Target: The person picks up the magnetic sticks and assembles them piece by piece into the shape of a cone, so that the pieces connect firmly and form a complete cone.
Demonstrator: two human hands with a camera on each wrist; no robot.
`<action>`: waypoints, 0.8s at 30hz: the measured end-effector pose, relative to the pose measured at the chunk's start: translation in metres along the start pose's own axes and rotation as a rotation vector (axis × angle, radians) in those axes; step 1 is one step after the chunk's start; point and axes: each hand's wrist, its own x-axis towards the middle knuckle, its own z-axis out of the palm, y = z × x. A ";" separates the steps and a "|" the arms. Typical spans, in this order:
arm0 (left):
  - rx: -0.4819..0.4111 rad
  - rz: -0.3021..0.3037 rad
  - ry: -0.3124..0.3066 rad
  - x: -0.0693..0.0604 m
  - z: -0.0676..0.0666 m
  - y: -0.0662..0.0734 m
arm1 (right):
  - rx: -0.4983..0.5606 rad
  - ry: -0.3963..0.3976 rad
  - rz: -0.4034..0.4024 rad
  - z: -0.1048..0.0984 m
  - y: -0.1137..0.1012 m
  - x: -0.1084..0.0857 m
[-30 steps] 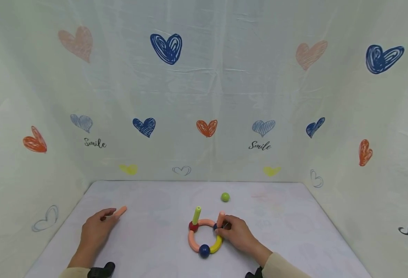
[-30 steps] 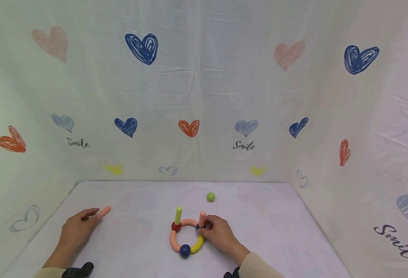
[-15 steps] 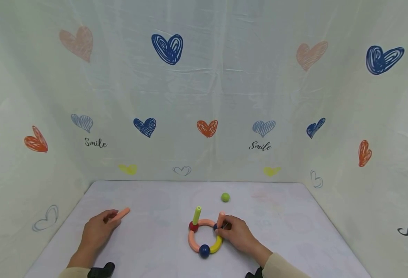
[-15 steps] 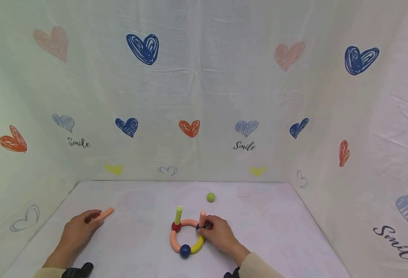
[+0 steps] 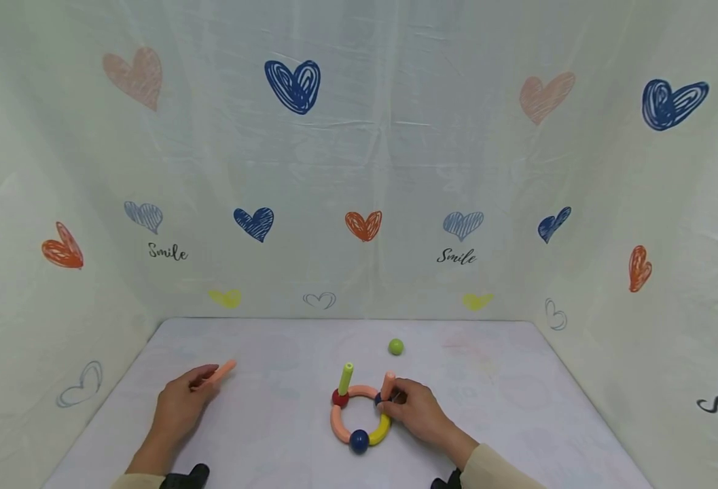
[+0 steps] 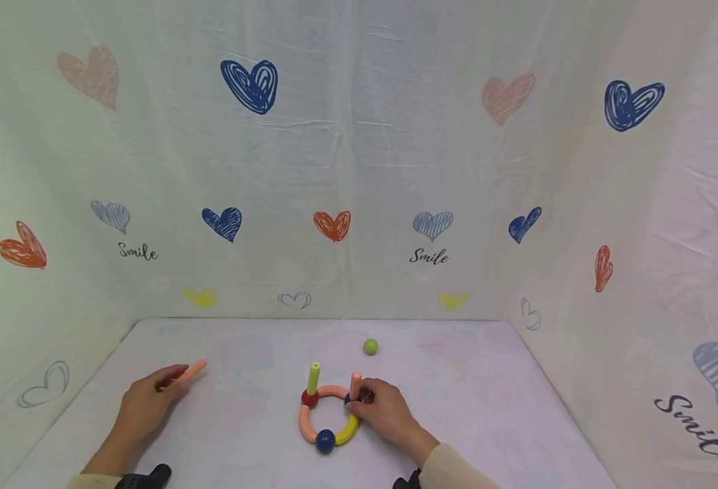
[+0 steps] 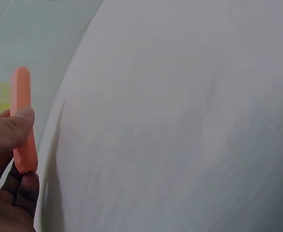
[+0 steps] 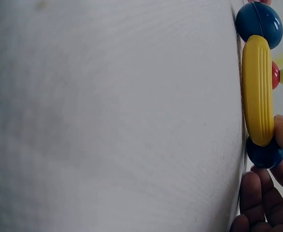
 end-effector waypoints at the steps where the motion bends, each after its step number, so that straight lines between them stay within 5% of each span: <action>1: -0.004 0.014 -0.004 -0.001 0.001 0.003 | -0.002 0.001 0.001 0.000 0.000 0.000; 12: -0.145 0.036 -0.050 -0.022 0.021 0.056 | 0.015 -0.004 -0.027 -0.001 0.001 0.000; 21: -0.318 0.109 -0.084 -0.065 0.052 0.103 | -0.011 -0.007 -0.006 0.001 0.002 0.002; 24: -0.333 0.104 -0.138 -0.081 0.067 0.119 | -0.012 -0.007 -0.002 0.001 0.002 0.002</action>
